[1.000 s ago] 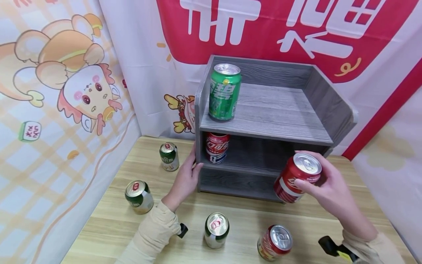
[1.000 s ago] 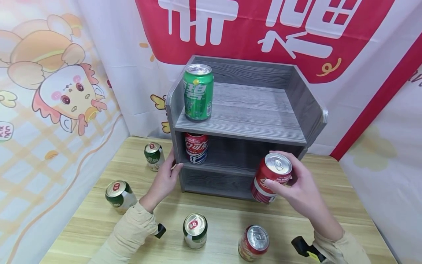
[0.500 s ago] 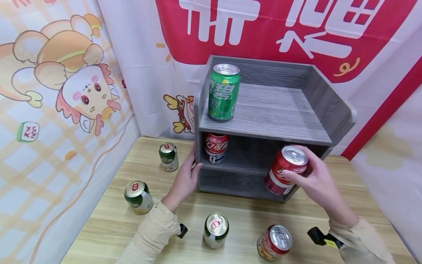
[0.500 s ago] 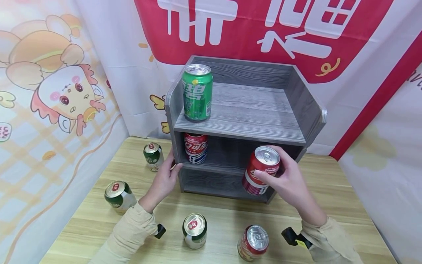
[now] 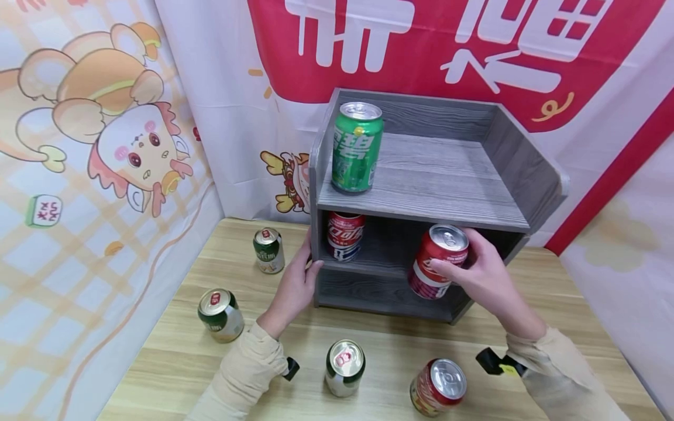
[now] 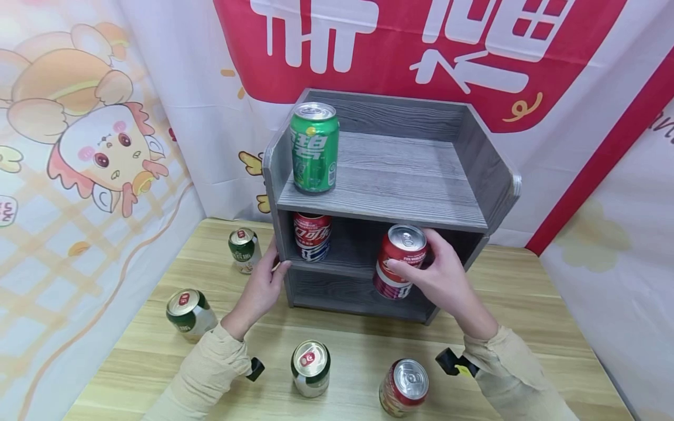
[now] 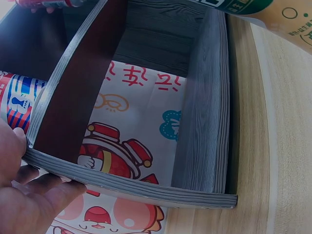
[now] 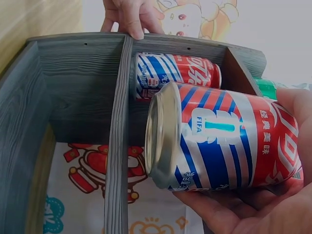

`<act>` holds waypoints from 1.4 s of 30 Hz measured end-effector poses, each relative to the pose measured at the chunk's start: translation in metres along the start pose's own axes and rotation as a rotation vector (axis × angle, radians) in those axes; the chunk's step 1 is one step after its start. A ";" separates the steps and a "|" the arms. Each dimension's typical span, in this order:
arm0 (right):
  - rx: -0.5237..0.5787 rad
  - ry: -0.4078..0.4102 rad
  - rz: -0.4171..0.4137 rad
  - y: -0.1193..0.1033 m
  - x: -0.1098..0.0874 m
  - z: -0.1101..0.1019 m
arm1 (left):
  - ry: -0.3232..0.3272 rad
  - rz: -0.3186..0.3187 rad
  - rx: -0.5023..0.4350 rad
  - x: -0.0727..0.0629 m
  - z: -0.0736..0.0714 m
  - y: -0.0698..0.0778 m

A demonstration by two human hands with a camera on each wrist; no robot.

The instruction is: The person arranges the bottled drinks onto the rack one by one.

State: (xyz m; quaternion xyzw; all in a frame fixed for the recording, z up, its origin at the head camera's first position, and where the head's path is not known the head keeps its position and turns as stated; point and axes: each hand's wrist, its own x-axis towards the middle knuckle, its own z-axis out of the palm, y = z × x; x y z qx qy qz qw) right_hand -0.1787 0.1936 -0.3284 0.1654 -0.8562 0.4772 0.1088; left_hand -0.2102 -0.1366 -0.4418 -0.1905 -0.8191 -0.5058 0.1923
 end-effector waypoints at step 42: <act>0.061 0.015 0.084 0.011 0.051 0.041 | -0.009 -0.016 -0.003 -0.001 0.000 0.000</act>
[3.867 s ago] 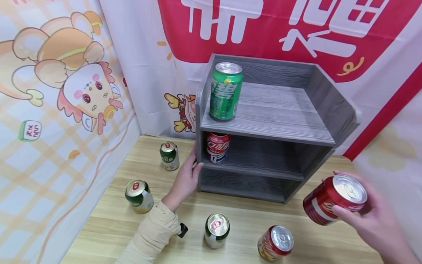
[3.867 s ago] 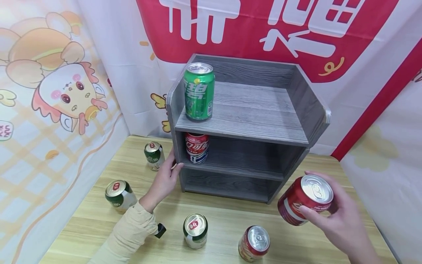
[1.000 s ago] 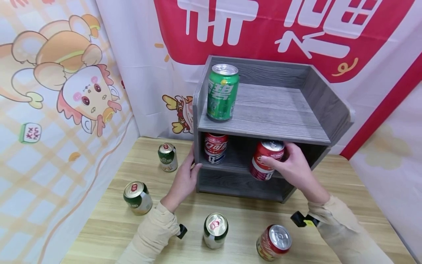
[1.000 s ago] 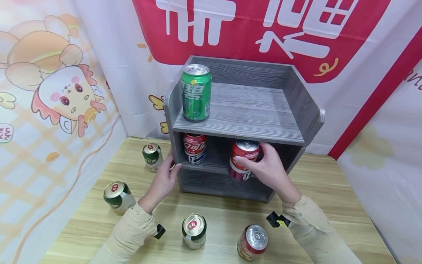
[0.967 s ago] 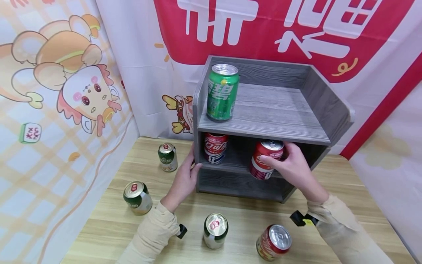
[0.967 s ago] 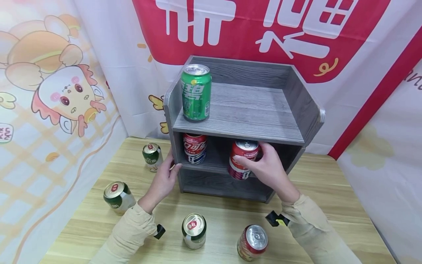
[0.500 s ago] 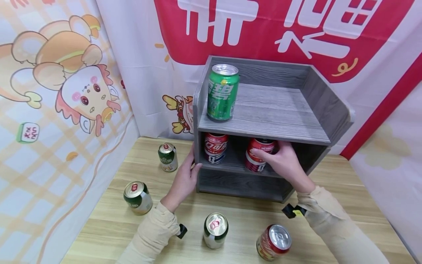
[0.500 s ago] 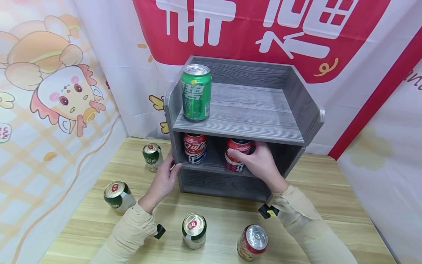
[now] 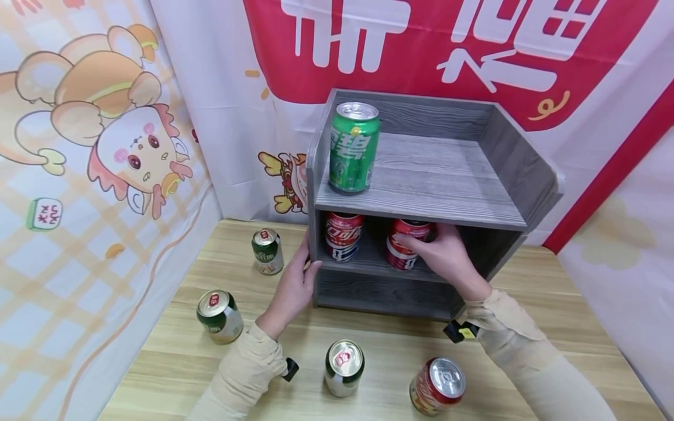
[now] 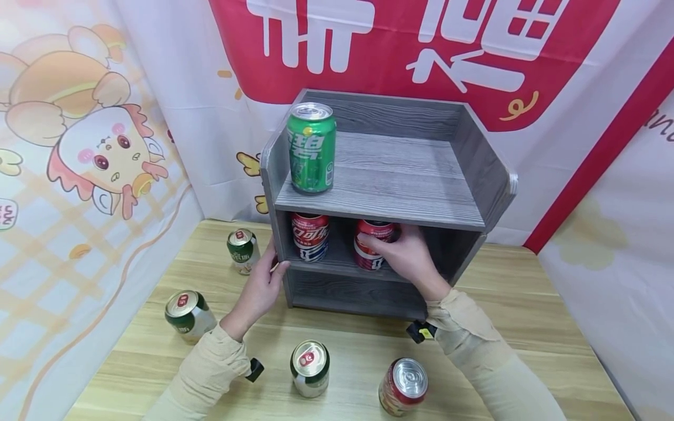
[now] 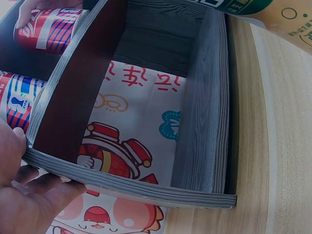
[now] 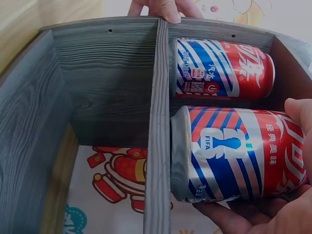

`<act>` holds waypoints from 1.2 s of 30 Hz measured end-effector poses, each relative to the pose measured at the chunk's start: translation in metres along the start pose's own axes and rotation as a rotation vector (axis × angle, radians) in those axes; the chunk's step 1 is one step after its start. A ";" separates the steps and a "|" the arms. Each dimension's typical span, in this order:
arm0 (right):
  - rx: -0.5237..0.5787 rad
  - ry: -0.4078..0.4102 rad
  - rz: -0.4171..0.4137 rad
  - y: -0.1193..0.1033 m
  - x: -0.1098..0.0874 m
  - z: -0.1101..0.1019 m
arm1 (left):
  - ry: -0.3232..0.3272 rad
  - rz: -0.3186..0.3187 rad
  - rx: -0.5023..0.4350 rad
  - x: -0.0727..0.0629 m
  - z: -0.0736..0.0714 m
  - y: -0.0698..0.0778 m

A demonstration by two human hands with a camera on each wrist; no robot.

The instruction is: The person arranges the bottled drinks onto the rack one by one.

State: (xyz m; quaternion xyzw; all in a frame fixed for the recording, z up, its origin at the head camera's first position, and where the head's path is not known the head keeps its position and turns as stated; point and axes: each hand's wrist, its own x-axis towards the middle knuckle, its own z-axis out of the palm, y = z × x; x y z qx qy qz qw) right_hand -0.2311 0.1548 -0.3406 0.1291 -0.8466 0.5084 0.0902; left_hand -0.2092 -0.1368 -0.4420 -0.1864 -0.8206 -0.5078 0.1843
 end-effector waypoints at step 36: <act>0.019 0.038 -0.036 0.005 0.004 0.006 | 0.001 -0.004 -0.006 0.000 0.001 0.001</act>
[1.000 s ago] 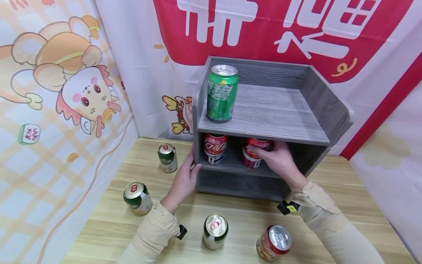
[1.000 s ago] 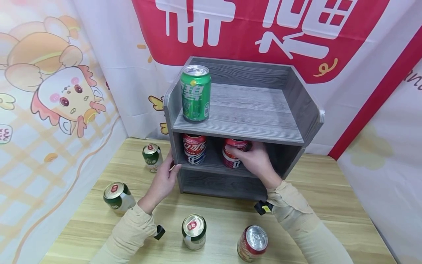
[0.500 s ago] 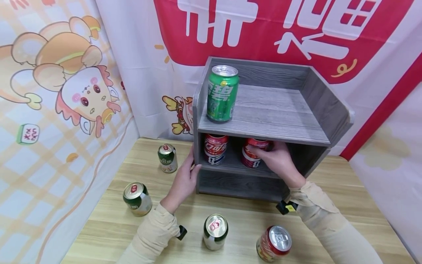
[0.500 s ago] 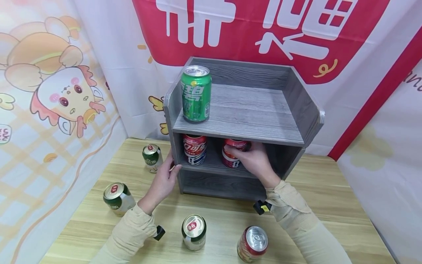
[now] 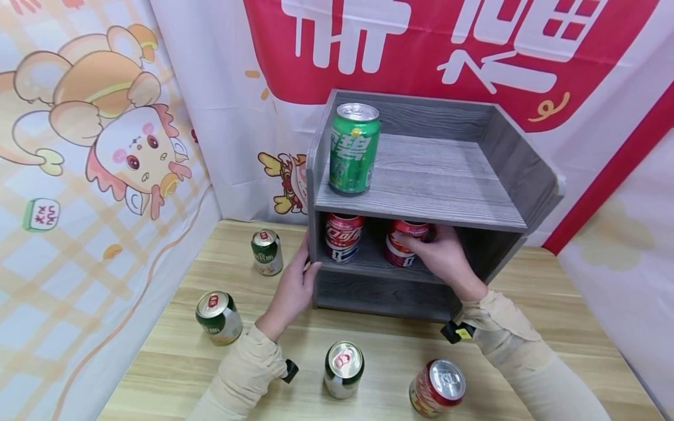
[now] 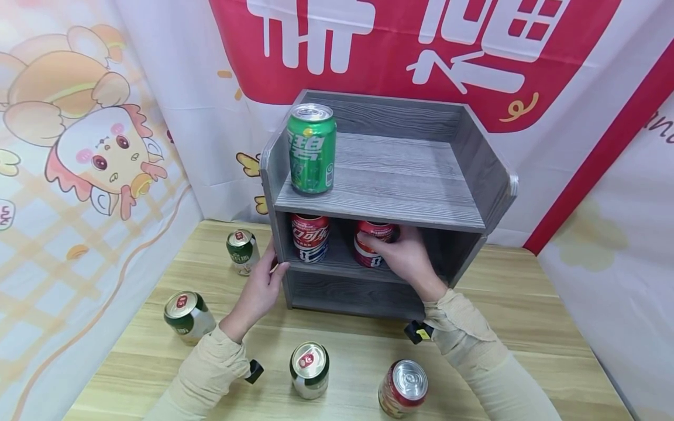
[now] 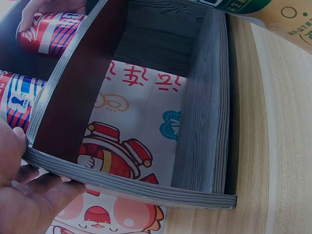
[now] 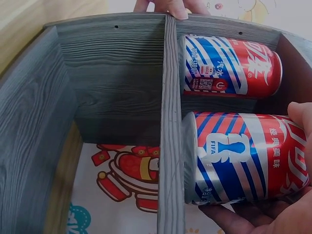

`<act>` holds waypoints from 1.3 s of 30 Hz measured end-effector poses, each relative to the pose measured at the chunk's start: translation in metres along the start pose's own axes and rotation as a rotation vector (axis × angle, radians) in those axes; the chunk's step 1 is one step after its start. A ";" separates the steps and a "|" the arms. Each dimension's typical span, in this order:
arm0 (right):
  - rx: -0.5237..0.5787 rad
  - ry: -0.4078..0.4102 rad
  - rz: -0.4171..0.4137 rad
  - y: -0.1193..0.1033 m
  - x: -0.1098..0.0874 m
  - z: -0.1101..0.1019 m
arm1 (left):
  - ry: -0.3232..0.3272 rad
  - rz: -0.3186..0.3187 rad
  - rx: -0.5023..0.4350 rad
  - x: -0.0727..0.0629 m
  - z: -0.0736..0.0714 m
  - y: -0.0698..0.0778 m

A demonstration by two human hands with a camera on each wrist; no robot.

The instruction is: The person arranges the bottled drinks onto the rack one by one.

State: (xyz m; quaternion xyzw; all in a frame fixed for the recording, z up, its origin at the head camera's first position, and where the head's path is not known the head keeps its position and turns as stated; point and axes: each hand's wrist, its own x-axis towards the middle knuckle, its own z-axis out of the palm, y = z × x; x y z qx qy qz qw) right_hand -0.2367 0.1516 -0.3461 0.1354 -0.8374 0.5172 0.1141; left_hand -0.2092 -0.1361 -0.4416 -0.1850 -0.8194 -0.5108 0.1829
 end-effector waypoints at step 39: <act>-0.051 -0.083 0.032 -0.001 -0.001 -0.003 | 0.002 0.007 -0.011 0.001 0.000 0.000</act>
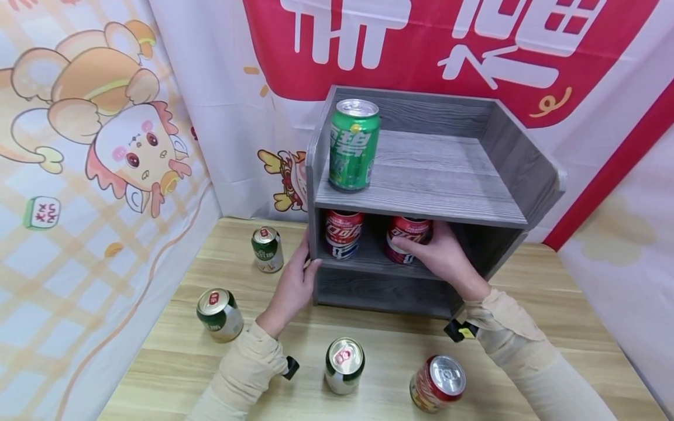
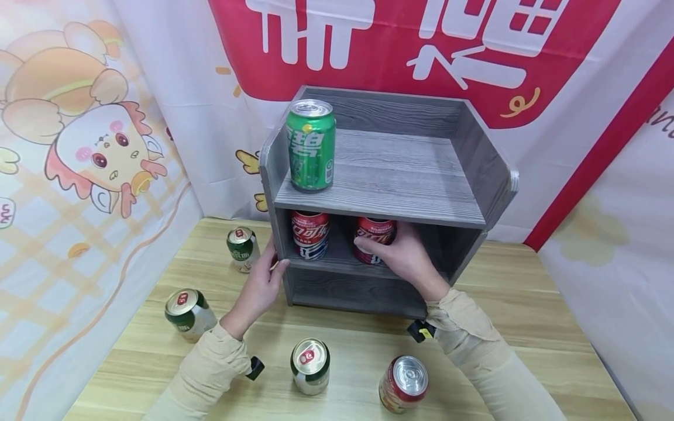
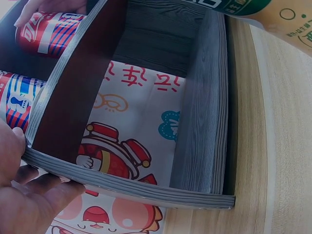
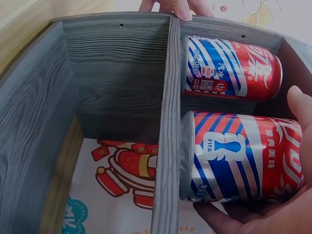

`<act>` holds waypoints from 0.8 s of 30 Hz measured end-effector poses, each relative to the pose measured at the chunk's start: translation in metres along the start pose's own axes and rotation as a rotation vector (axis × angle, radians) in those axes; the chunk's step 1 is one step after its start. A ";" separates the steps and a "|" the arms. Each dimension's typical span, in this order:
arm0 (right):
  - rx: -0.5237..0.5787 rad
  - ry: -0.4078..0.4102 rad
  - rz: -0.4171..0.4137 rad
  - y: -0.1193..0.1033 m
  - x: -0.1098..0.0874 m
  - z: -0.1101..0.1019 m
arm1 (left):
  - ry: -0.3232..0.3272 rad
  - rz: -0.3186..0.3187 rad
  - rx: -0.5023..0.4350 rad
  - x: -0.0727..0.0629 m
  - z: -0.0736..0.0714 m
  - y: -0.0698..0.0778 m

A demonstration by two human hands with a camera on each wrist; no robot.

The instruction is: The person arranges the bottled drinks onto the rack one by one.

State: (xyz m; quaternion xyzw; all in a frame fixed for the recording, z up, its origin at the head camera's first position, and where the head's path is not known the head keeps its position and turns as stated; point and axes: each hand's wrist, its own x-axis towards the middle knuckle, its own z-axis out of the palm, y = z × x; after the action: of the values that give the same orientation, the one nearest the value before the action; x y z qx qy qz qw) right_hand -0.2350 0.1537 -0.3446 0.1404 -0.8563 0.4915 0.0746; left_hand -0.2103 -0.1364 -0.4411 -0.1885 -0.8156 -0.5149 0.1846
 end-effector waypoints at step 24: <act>0.089 -0.036 -0.009 0.010 -0.034 -0.022 | 0.004 0.006 0.003 0.000 0.002 -0.002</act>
State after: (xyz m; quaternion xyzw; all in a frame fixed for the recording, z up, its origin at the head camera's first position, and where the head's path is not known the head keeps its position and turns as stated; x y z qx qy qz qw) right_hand -0.2066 0.1833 -0.3508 0.1561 -0.8340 0.5263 0.0551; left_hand -0.2115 -0.1355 -0.4433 -0.1894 -0.8154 -0.5137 0.1881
